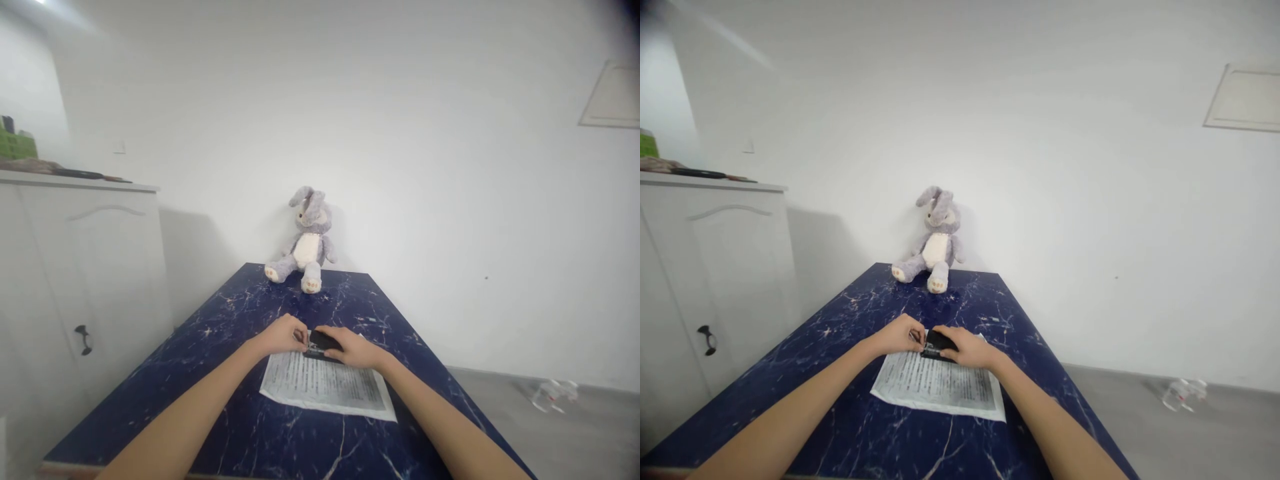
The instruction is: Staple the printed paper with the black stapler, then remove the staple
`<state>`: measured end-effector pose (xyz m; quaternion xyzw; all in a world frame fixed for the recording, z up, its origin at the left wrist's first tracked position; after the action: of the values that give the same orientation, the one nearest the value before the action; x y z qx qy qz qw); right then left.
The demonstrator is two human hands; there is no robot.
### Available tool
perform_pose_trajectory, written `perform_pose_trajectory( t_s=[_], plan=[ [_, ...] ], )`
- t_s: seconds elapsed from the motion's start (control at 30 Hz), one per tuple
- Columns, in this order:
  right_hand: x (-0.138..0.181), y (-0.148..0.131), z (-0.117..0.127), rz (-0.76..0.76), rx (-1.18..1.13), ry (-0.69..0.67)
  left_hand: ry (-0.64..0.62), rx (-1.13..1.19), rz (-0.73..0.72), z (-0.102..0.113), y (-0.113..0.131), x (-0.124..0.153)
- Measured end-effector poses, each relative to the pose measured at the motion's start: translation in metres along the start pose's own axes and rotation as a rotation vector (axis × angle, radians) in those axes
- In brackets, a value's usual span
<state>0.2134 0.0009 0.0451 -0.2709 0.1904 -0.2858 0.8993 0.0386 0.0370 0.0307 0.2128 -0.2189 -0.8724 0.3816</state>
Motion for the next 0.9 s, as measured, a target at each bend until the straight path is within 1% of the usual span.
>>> perform_pose_trajectory(
  t_s=[0.13, 0.27, 0.33, 0.43, 0.57, 0.67, 0.8, 0.9],
  plan=[
    [0.000, 0.002, 0.000, -0.011, 0.005, 0.003, -0.011, -0.024, 0.001, -0.001, -0.002, 0.000],
    [-0.001, 0.004, -0.001, -0.003, -0.006, 0.000, -0.030, -0.066, -0.054, -0.001, 0.003, 0.001],
    [0.000, 0.006, -0.001, -0.008, -0.006, 0.001, -0.051, -0.070, -0.083, 0.003, 0.004, 0.003],
    [0.000, 0.008, -0.001, -0.023, -0.001, 0.006, -0.107, -0.083, -0.089, 0.015, -0.003, 0.009],
    [-0.001, 0.006, 0.000, 0.001, -0.040, 0.022, -0.195, -0.052, -0.037, 0.029, -0.022, 0.019],
    [-0.002, 0.006, 0.000, 0.030, -0.078, 0.030, -0.155, 0.001, -0.002, 0.028, -0.028, 0.018],
    [-0.004, 0.008, -0.002, 0.056, -0.080, 0.053, -0.071, 0.061, 0.064, 0.011, -0.026, 0.007],
    [-0.006, 0.008, -0.005, 0.086, -0.110, 0.070, -0.004, -0.008, 0.043, 0.000, -0.019, -0.004]
  ],
)
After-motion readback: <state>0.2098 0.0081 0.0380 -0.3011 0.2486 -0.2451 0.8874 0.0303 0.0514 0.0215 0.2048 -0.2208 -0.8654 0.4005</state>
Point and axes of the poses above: each hand's wrist, its own x-axis away from the middle knuckle, its own z-axis out of the back of the hand, y = z × x, the point moved 7 cm from there along -x, towards the middle knuckle, and after that the axes turned 12 degrees about -x, right-handed, at the moved point
